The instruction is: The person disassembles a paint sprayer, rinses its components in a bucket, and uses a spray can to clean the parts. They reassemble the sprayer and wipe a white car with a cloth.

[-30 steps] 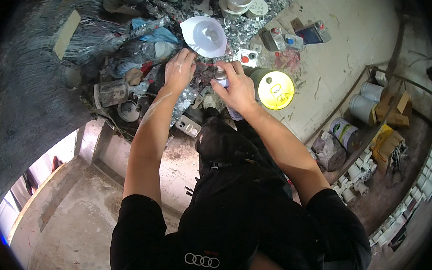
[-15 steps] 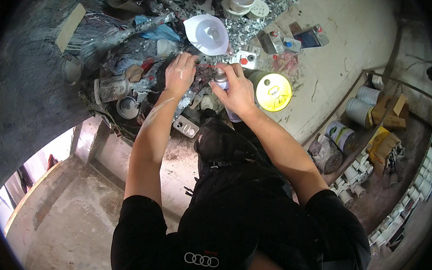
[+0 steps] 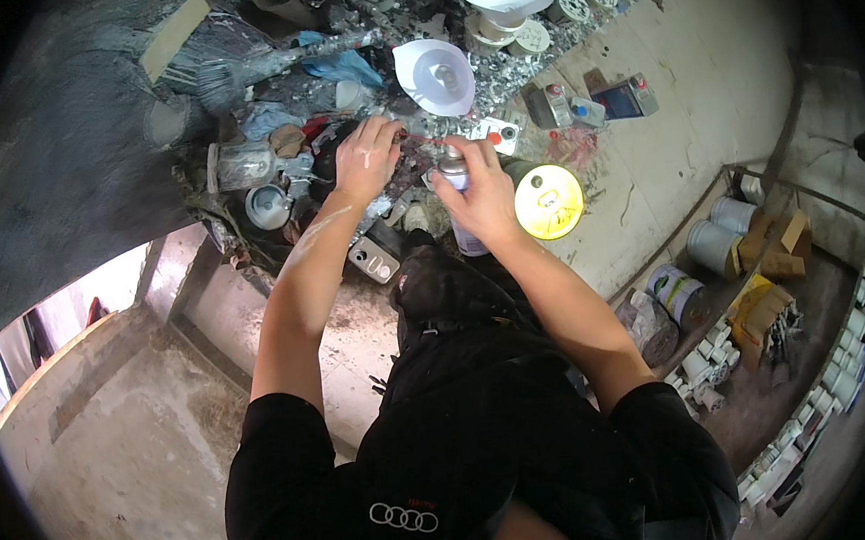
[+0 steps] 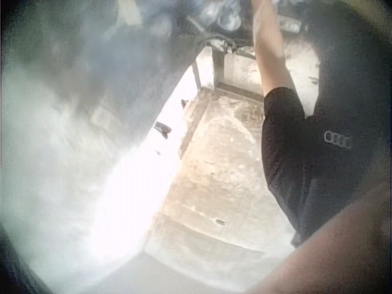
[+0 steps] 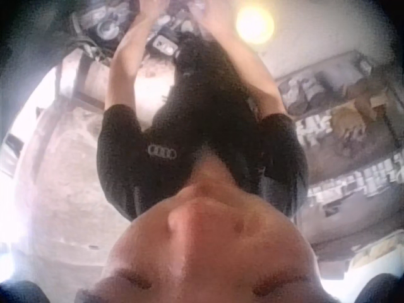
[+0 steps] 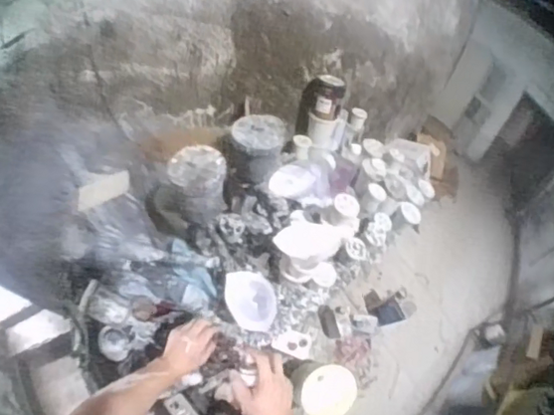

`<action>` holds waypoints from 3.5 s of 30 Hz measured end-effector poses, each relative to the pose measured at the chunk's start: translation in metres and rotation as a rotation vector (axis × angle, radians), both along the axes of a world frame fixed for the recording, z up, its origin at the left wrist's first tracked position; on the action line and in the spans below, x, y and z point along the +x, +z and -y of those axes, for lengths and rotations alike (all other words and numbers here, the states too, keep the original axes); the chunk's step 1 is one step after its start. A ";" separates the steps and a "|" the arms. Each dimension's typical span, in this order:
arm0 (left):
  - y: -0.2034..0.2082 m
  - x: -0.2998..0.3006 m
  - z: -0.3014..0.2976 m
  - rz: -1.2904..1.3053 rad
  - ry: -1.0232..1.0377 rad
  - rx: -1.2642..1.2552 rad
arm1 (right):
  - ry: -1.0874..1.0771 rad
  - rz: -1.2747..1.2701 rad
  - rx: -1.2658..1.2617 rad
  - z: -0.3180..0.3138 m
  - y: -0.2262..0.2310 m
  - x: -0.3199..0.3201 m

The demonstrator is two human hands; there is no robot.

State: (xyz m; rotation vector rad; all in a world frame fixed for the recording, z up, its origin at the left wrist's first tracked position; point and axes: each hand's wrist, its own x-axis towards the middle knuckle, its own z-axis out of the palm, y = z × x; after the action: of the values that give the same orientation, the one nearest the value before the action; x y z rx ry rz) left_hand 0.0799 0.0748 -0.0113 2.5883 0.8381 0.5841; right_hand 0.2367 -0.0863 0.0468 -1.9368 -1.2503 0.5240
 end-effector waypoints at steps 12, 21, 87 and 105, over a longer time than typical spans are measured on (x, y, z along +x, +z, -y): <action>0.027 -0.024 -0.115 -0.188 0.352 -0.144 | -0.097 -0.087 0.089 0.026 0.010 0.019; -0.022 0.018 -0.140 -0.608 0.357 -0.230 | -0.195 -0.126 0.068 0.044 0.005 0.021; 0.113 -0.268 -0.222 -0.198 0.605 0.089 | -0.072 -0.295 0.059 0.035 -0.018 -0.041; 0.174 -0.312 -0.113 -0.375 0.486 0.543 | 0.344 -0.247 0.316 -0.113 0.064 -0.175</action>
State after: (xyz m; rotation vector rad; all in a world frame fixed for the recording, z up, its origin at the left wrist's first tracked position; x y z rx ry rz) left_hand -0.2324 0.1883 0.1627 3.0444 1.6615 0.5092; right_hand 0.0617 0.0266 0.1112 -1.3596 -1.4140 0.6710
